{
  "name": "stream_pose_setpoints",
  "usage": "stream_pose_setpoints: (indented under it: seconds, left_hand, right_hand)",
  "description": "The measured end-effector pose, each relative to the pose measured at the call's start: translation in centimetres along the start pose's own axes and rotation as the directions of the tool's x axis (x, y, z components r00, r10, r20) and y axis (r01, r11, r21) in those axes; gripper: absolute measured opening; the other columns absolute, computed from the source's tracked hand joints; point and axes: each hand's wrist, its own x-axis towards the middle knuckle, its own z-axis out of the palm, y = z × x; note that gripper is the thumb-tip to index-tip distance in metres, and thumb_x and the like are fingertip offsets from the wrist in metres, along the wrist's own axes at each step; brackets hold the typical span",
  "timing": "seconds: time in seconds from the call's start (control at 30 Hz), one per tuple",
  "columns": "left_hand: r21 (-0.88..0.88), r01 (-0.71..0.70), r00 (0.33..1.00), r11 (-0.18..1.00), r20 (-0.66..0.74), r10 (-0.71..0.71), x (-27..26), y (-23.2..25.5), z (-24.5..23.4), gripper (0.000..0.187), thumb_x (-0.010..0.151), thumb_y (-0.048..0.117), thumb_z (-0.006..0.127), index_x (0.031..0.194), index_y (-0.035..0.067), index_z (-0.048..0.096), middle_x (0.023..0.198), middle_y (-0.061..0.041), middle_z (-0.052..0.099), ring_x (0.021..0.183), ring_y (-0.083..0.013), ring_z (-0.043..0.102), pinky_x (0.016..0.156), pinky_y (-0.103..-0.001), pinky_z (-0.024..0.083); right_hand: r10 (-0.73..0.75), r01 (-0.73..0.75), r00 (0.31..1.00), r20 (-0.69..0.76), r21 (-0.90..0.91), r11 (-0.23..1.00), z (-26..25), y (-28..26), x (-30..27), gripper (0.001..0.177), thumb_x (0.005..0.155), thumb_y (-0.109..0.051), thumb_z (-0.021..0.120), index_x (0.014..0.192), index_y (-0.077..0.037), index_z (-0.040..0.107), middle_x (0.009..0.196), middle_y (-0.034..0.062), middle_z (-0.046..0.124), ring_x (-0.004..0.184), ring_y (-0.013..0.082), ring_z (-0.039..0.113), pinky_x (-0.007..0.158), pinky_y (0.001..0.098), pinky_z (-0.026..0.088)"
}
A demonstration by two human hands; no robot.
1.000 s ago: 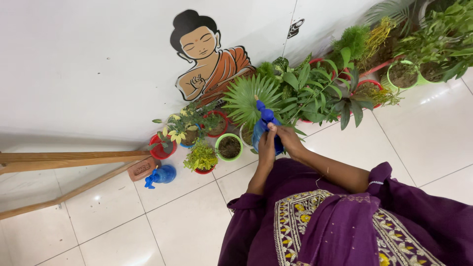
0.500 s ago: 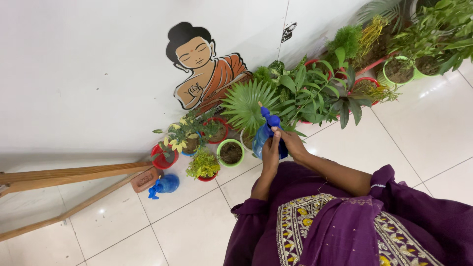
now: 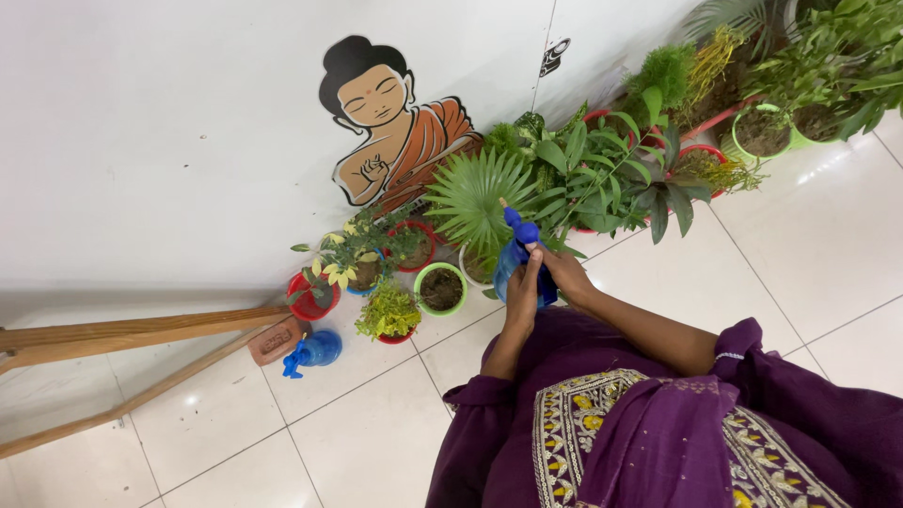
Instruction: The person uses a blue spray bottle to mist water onto the leaves and soil of several potted plants arranged on a tiled floor. The person moves from plant to plant, spraying each one in turn.
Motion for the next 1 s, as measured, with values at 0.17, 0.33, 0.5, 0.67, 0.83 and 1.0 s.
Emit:
stream_pose_setpoints:
  seconds: [0.17,0.33,0.5,0.67,0.83,1.0]
  left_hand:
    - [-0.057,0.045,0.999,0.997,-0.022,-0.046,-0.1,0.6,-0.4,0.061,0.092,0.060,0.058,0.110,0.002,0.066,0.099,-0.002,0.062,0.092,-0.0119,0.056,0.082,-0.028,0.044]
    - [-0.050,0.021,0.999,0.999,-0.026,-0.022,-0.2,0.7,-1.0,0.068,0.092,0.062,0.059,0.119,0.000,0.063,0.112,-0.006,0.064,0.105,-0.0154,0.059,0.093,-0.029,0.045]
    - [-0.002,0.062,0.998,0.998,-0.014,-0.062,0.3,-0.6,-0.7,0.065,0.094,0.062,0.062,0.113,-0.001,0.066,0.103,-0.004,0.064,0.097,-0.0141,0.060,0.089,-0.029,0.048]
    - [0.082,0.000,0.999,0.997,0.047,-0.004,0.8,-0.4,0.7,0.060,0.097,0.059,0.066,0.102,0.000,0.073,0.082,-0.003,0.056,0.074,-0.0167,0.050,0.067,-0.035,0.040]
    - [0.435,-0.077,0.997,0.897,0.044,0.065,-0.1,4.5,2.8,0.058,0.093,0.059,0.066,0.100,0.002,0.076,0.075,-0.009,0.069,0.069,-0.0189,0.067,0.067,-0.033,0.052]
    - [0.482,-0.245,0.958,0.842,-0.016,0.287,-1.0,9.4,5.3,0.057,0.082,0.046,0.082,0.107,-0.001,0.065,0.094,-0.013,0.072,0.084,-0.0249,0.073,0.076,-0.039,0.060]
  right_hand:
    - [-0.107,0.108,0.994,0.030,-0.034,0.994,0.6,1.1,-0.1,0.059,0.093,-0.054,0.063,0.102,0.003,0.076,0.090,0.0116,0.070,0.081,0.0160,0.060,0.074,0.0324,0.050]
    - [-0.114,0.116,0.984,0.138,-0.006,0.993,0.8,0.3,0.3,0.058,0.094,-0.055,0.058,0.110,0.000,0.073,0.097,0.0108,0.073,0.086,0.0154,0.065,0.080,0.0312,0.053]
    - [-0.049,0.048,0.995,0.090,0.013,0.999,0.2,0.2,-0.4,0.061,0.099,-0.054,0.057,0.107,0.005,0.072,0.100,0.0110,0.072,0.091,0.0149,0.065,0.084,0.0298,0.052]
    - [-0.154,0.153,0.988,0.010,0.068,0.986,-1.6,0.2,-0.6,0.054,0.097,-0.050,0.062,0.101,0.003,0.074,0.089,0.0104,0.068,0.081,0.0160,0.059,0.075,0.0325,0.050]
    - [-0.220,0.223,0.975,-0.036,0.129,0.966,-3.4,-0.3,-1.1,0.050,0.099,-0.050,0.058,0.096,-0.003,0.073,0.084,0.0015,0.068,0.078,0.0084,0.060,0.074,0.0262,0.050]
    - [-0.222,0.221,0.975,-0.018,0.198,0.955,-5.8,-0.9,-1.4,0.049,0.107,-0.044,0.054,0.087,-0.001,0.066,0.073,0.0052,0.062,0.066,0.0129,0.057,0.065,0.0284,0.046]
